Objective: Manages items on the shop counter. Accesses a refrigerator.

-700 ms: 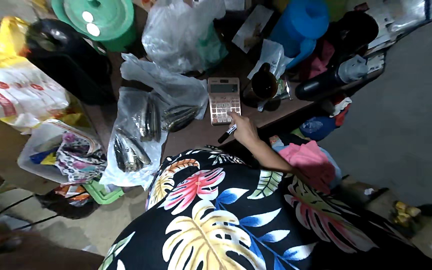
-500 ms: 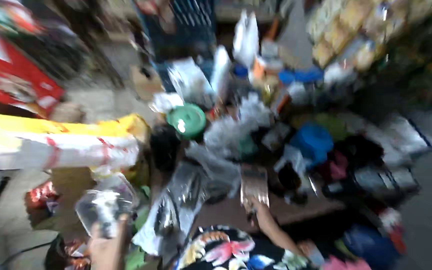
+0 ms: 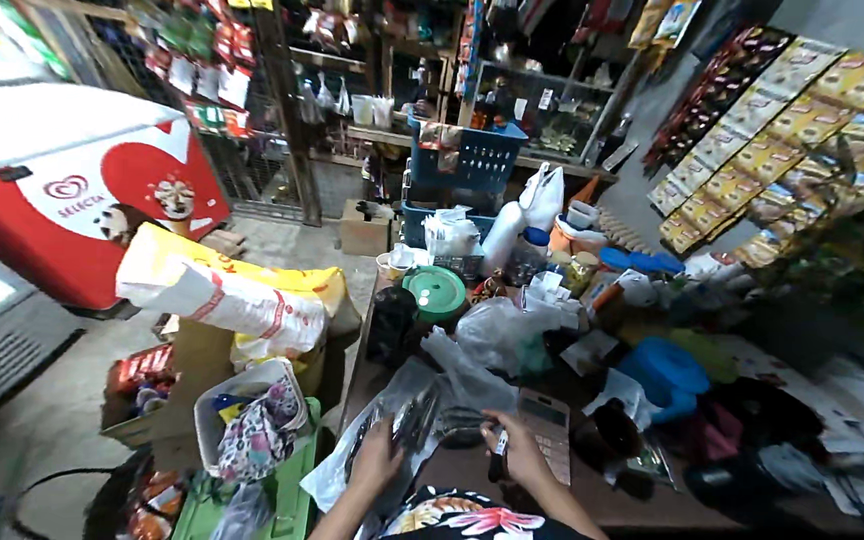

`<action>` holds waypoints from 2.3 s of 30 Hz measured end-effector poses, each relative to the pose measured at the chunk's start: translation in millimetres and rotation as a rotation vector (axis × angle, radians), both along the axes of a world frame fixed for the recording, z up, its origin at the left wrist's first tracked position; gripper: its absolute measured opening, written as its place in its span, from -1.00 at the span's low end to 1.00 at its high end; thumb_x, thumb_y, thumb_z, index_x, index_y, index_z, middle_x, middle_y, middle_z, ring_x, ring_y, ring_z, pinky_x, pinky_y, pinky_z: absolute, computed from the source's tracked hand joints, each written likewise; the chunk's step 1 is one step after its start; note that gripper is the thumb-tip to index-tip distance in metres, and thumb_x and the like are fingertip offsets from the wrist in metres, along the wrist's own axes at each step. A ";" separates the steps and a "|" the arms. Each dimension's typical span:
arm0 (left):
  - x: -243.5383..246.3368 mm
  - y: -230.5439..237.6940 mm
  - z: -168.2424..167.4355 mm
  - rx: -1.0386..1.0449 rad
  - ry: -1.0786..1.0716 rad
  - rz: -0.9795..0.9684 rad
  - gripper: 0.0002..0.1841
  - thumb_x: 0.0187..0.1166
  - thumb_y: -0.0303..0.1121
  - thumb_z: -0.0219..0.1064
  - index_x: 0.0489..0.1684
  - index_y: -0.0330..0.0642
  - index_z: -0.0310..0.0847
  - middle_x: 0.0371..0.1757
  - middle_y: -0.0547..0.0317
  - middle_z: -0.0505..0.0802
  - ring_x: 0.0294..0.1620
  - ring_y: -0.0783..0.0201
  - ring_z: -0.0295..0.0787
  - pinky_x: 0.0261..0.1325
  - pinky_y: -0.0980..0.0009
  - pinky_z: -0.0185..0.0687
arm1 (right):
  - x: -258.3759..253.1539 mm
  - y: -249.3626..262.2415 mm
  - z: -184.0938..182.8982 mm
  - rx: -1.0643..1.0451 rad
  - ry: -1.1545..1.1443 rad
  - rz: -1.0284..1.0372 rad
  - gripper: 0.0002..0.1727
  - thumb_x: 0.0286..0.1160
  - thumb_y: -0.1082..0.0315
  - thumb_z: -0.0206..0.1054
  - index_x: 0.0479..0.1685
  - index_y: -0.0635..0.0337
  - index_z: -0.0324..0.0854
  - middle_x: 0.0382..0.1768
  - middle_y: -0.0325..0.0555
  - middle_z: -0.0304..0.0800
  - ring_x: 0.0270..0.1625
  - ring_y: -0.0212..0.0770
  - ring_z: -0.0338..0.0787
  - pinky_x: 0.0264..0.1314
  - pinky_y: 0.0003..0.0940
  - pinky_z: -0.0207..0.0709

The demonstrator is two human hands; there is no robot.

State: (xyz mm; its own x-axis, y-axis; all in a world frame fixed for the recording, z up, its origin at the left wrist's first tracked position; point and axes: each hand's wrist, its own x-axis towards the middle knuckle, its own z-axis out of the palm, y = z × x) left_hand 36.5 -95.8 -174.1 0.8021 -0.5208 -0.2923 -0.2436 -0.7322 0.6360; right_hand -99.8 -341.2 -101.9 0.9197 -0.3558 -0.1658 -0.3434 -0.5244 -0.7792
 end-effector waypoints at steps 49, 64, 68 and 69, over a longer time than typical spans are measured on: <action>-39.5 -9.9 128.7 -1.003 0.151 -0.282 -0.57 0.89 -0.14 -0.11 -0.20 -0.23 0.59 -0.52 0.43 0.50 -0.53 0.62 0.38 -0.37 0.63 0.38 | 82.0 107.6 106.3 0.822 -0.577 0.109 -0.44 0.70 0.29 -0.26 -0.80 -0.11 0.37 -0.73 -0.46 0.51 -0.58 -0.51 0.54 -0.37 -0.56 0.48; -36.1 101.7 19.4 -0.338 0.322 -0.007 -0.57 0.69 -0.10 0.27 0.30 -0.26 0.67 0.00 -0.14 0.83 -0.08 0.00 0.80 0.11 -0.05 0.68 | 24.4 23.9 -68.6 -0.204 0.619 0.167 -0.44 0.67 -0.01 0.26 0.37 0.29 0.58 0.16 0.34 0.78 0.28 0.29 0.76 0.39 0.32 0.53; -52.0 136.1 6.5 -0.280 0.321 0.155 -0.60 0.70 -0.20 0.28 0.26 -0.36 0.66 -0.14 -0.16 0.82 -0.18 -0.02 0.76 0.06 -0.06 0.65 | 15.6 19.4 -68.5 -0.211 0.571 0.094 -0.50 0.78 0.07 0.14 0.47 0.25 0.52 0.18 0.33 0.78 0.30 0.27 0.77 0.42 0.28 0.53; -53.6 140.0 8.2 -0.266 0.300 0.183 -0.60 0.70 -0.21 0.28 0.26 -0.38 0.65 -0.13 -0.18 0.82 -0.15 -0.04 0.77 0.08 -0.07 0.65 | 16.3 18.2 -67.3 -0.224 0.544 0.073 -0.51 0.80 0.09 0.12 0.48 0.25 0.52 0.22 0.32 0.77 0.33 0.26 0.76 0.43 0.25 0.53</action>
State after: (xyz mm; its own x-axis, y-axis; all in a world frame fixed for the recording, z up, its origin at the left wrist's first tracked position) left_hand -17.1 44.2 -165.9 0.7883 -0.4665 -0.4012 0.0990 -0.5475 0.8310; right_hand -83.4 -323.0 -169.2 0.7471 -0.3752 -0.5487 -0.6192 -0.6930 -0.3692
